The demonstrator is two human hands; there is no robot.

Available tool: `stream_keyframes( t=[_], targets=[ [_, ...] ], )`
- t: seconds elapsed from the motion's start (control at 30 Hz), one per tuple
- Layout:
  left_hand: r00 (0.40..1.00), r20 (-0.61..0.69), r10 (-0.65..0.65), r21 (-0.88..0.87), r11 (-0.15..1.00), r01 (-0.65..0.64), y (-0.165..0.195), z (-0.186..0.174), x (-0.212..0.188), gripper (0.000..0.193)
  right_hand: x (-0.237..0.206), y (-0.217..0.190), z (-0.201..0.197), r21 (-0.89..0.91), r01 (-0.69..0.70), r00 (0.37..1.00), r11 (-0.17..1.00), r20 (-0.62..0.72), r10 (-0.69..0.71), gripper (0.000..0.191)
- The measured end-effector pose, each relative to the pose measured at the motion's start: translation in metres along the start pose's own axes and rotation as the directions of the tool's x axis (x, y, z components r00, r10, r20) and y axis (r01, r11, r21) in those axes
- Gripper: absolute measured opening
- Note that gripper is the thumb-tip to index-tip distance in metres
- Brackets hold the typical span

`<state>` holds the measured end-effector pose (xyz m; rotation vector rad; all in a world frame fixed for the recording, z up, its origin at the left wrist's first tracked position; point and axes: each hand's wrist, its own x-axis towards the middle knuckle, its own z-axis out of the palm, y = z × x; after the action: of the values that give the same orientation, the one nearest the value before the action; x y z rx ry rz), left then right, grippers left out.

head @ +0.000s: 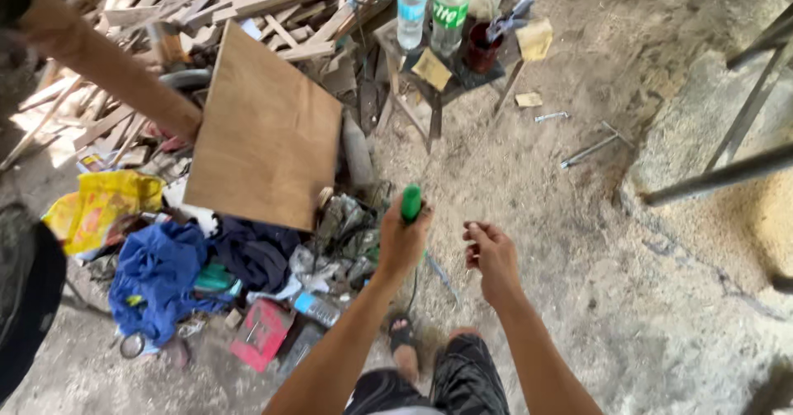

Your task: The person takes a hammer and nails from a toolbox on the ground, then hammers nails into thin wooden strips laid across a workbench. They use a tape measure and a square to mark and check a strip, run an electric planer along a strip, and continue hammering nails while holding the strips in place.

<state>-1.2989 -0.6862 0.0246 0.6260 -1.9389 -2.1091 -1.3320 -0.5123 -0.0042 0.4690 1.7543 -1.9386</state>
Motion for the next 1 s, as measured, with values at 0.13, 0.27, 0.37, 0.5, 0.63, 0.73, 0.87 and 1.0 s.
stream_keyframes(
  t=[0.13, 0.27, 0.37, 0.5, 0.63, 0.73, 0.87, 1.0],
  targets=[
    [0.996, -0.084, -0.042, 0.027, 0.999, 0.044, -0.012, 0.030, 0.121, 0.012, 0.114, -0.038, 0.017, -0.032, -0.021, 0.999, 0.999, 0.034, 0.022, 0.027],
    [0.982, -0.190, 0.010, 0.159, 0.987, 0.021, -0.052, 0.056, 0.235, 0.014, 0.245, -0.050, 0.034, -0.080, -0.071, 0.994, 0.994, 0.080, 0.078, 0.027],
    [0.948, -0.317, -0.009, 0.328, 0.937, 0.119, -0.086, 0.076, 0.332, 0.028, 0.358, -0.057, 0.057, -0.098, -0.125, 0.983, 0.987, 0.123, 0.136, 0.036],
    [0.879, -0.459, -0.131, 0.296, 0.910, 0.290, -0.135, 0.105, 0.428, 0.055, 0.453, -0.050, 0.073, -0.352, -0.177, 0.981, 0.919, 0.009, 0.192, 0.054],
    [0.835, -0.463, -0.297, 0.229, 0.870, 0.436, -0.178, 0.120, 0.488, 0.094, 0.501, -0.038, 0.092, -0.437, -0.295, 0.939, 0.850, 0.029, 0.341, 0.061],
    [0.858, -0.448, -0.251, 0.277, 0.874, 0.400, -0.202, 0.129, 0.517, 0.094, 0.514, -0.036, 0.095, -0.371, -0.343, 0.908, 0.863, 0.104, 0.406, 0.038],
    [0.680, -0.632, -0.372, 0.069, 0.847, 0.527, -0.214, 0.133, 0.539, 0.052, 0.505, -0.038, 0.083, -0.179, -0.390, 0.898, 0.903, 0.145, 0.416, 0.023],
    [0.469, -0.704, -0.533, -0.221, 0.792, 0.568, -0.211, 0.135, 0.552, 0.036, 0.469, -0.045, 0.057, -0.177, -0.412, 0.888, 0.894, 0.143, 0.437, 0.016]
  ],
)
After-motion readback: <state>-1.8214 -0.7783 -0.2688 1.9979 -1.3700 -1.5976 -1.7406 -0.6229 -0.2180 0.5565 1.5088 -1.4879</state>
